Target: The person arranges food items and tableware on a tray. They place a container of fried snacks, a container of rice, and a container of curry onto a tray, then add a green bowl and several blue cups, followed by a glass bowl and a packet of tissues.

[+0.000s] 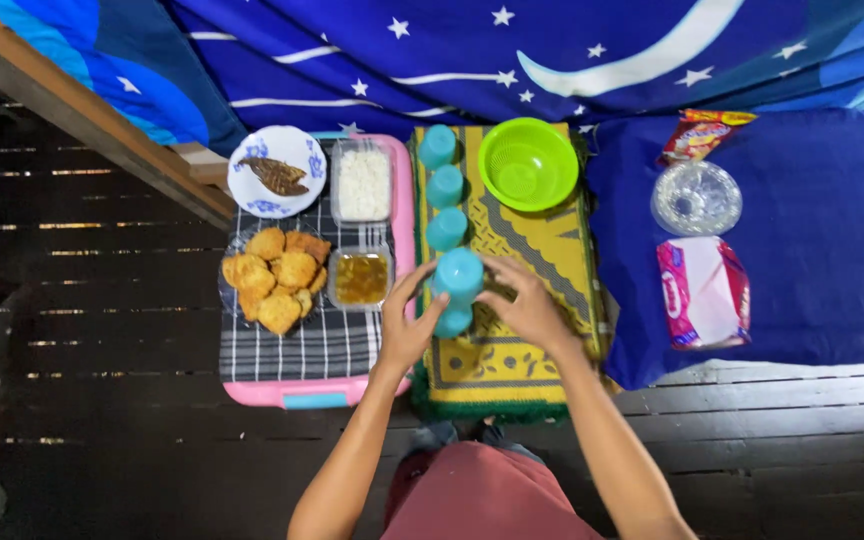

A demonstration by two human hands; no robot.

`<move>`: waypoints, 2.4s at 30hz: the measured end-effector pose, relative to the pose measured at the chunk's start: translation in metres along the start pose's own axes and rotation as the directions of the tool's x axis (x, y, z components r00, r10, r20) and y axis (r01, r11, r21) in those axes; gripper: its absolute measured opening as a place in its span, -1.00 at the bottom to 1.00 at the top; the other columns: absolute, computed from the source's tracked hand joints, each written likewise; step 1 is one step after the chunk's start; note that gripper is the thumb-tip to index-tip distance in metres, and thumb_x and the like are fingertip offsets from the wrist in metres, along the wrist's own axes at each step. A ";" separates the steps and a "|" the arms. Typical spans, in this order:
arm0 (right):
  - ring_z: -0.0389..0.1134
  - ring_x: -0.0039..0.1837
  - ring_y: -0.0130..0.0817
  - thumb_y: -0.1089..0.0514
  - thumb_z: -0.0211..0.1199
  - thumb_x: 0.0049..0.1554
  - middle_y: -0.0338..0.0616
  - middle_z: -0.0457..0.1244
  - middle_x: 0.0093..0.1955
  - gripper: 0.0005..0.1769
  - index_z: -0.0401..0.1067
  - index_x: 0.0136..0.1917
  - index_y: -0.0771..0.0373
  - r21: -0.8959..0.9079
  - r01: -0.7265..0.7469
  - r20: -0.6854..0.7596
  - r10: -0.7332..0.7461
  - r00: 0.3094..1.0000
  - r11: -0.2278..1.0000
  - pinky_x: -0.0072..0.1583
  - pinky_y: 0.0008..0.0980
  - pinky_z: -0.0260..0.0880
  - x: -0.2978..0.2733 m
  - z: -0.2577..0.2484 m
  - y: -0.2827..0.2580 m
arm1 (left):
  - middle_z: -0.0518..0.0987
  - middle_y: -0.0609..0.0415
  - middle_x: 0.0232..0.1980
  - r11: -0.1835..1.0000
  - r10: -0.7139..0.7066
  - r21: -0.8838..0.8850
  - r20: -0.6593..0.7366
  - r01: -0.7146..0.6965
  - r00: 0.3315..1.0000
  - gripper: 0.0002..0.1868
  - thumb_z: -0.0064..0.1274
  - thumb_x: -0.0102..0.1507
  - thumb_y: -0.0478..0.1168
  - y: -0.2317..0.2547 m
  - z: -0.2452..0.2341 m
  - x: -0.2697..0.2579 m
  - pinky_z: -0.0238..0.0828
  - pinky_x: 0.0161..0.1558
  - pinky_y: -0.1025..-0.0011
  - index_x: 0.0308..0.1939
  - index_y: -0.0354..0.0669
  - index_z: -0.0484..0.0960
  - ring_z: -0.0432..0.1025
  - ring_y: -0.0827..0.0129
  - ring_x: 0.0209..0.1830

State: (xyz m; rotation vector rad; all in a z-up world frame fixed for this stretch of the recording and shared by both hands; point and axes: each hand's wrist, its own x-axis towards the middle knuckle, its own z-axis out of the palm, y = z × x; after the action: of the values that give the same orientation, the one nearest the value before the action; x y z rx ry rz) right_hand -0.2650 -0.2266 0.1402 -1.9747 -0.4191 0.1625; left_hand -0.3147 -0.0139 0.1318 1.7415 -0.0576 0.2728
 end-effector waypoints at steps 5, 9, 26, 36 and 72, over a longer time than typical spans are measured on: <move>0.33 0.39 -0.10 0.20 0.36 0.10 -0.02 0.23 0.43 -0.34 0.30 0.46 0.21 0.076 -0.145 0.080 0.139 0.987 0.987 0.37 -0.15 0.38 -0.061 0.026 0.054 | 0.56 -0.11 0.14 0.993 -0.020 0.114 -0.004 0.020 1.000 -0.42 0.21 0.16 -0.33 -0.017 0.021 -0.070 0.36 0.20 0.32 0.28 -0.25 0.50 0.48 0.16 0.17; 0.17 0.52 0.00 0.25 0.24 0.15 0.03 0.14 0.51 -0.33 0.23 0.52 0.21 0.099 -0.171 0.167 0.153 0.974 0.980 0.46 -0.06 0.21 -0.095 0.044 0.093 | 0.57 -0.14 0.14 0.983 -0.049 0.177 -0.021 0.052 0.999 -0.43 0.21 0.13 -0.36 -0.041 0.035 -0.110 0.35 0.21 0.30 0.25 -0.28 0.53 0.48 0.10 0.17; 0.15 0.54 -0.01 0.28 0.16 0.27 0.05 0.12 0.52 -0.31 0.04 0.60 0.17 0.170 -0.287 0.270 0.236 0.933 0.943 0.49 -0.03 0.19 -0.124 0.100 0.149 | 0.49 -0.25 0.23 0.937 -0.128 0.328 0.003 0.120 0.992 -0.33 0.17 0.08 -0.44 -0.088 0.040 -0.154 0.30 0.28 0.16 0.30 -0.32 0.42 0.38 -0.13 0.28; 0.05 0.60 -0.01 0.21 0.18 0.27 0.06 0.04 0.59 -0.25 -0.05 0.63 0.18 0.213 -0.279 0.225 0.231 0.946 0.936 0.49 0.02 0.18 -0.129 0.117 0.167 | 0.45 -0.26 0.28 0.922 -0.132 0.368 -0.002 0.124 0.991 -0.34 0.13 0.12 -0.45 -0.096 0.042 -0.155 0.26 0.33 0.12 0.33 -0.30 0.37 0.33 -0.15 0.34; 0.43 0.11 -0.33 0.06 0.02 0.36 -0.06 0.40 0.08 -0.66 0.46 0.09 0.38 0.512 -0.242 -0.468 0.504 0.726 0.824 0.16 -0.38 0.43 -0.199 -0.050 0.174 | 0.51 -0.02 0.14 0.983 -0.172 0.143 0.539 0.111 0.825 -0.63 0.14 0.33 -0.24 -0.093 0.213 -0.079 0.48 0.01 0.21 0.21 -0.13 0.51 0.44 0.19 0.10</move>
State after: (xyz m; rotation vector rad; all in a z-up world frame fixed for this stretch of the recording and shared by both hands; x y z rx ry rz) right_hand -0.3970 -0.4069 -0.0097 -1.5448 0.4215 -0.1025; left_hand -0.3414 -0.2131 -0.0096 1.8710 -0.3368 -0.3531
